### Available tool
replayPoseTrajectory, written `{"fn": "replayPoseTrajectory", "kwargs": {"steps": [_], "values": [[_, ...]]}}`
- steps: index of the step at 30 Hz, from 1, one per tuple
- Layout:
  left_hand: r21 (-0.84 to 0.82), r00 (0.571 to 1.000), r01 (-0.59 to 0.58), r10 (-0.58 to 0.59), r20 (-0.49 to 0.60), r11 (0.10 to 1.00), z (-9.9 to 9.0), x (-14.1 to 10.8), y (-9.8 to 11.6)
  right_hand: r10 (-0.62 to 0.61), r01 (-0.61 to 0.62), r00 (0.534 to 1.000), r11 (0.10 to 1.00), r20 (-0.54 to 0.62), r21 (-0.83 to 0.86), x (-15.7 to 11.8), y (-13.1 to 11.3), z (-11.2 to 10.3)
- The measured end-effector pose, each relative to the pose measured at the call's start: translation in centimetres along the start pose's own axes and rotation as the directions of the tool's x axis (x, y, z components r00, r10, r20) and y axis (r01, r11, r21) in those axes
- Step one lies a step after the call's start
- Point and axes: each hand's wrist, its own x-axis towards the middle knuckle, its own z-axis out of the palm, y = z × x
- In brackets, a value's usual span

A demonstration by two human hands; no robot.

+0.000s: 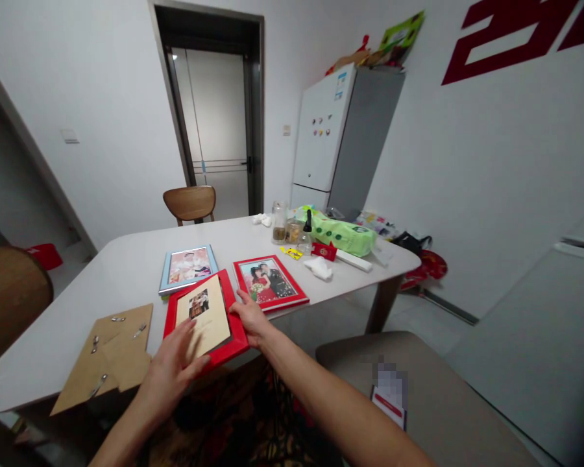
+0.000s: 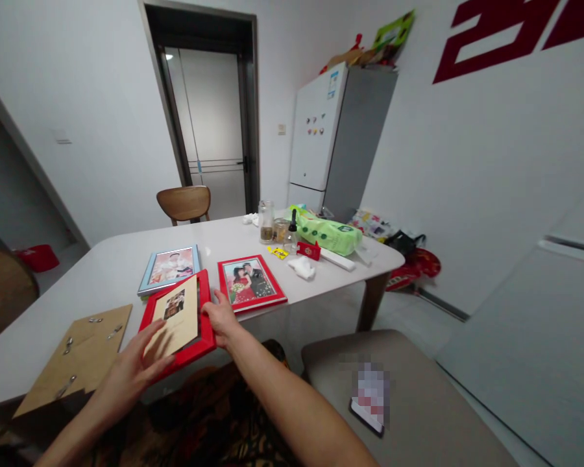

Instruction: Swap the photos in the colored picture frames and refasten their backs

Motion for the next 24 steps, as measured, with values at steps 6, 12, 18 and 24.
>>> {"fn": "replayPoseTrajectory", "kwargs": {"steps": [6, 12, 18, 24], "values": [[0.065, 0.926, -0.376, 0.378, -0.008, 0.924, 2.2, 0.8, 1.1, 0.009, -0.024, 0.998, 0.962, 0.058, 0.272, -1.3, -1.3, 0.6], [0.146, 0.893, -0.436, 0.447, -0.058, 0.888, 1.9, 0.4, 2.6, -0.044, 0.001, 0.989, 0.956, 0.14, 0.295, -1.5, -1.7, 1.2], [0.238, 0.88, -0.344, 0.4, -0.256, 0.908, -0.8, 0.2, 2.4, -0.036, 0.055, 0.987, 0.991, 0.154, -0.119, -0.5, -1.1, 0.4], [-0.061, 0.873, -0.059, 0.022, -0.487, 0.996, -4.9, -1.3, -1.2, -0.26, 0.243, 0.958, 0.514, 0.12, -0.822, 1.1, 0.2, -1.8]]}}
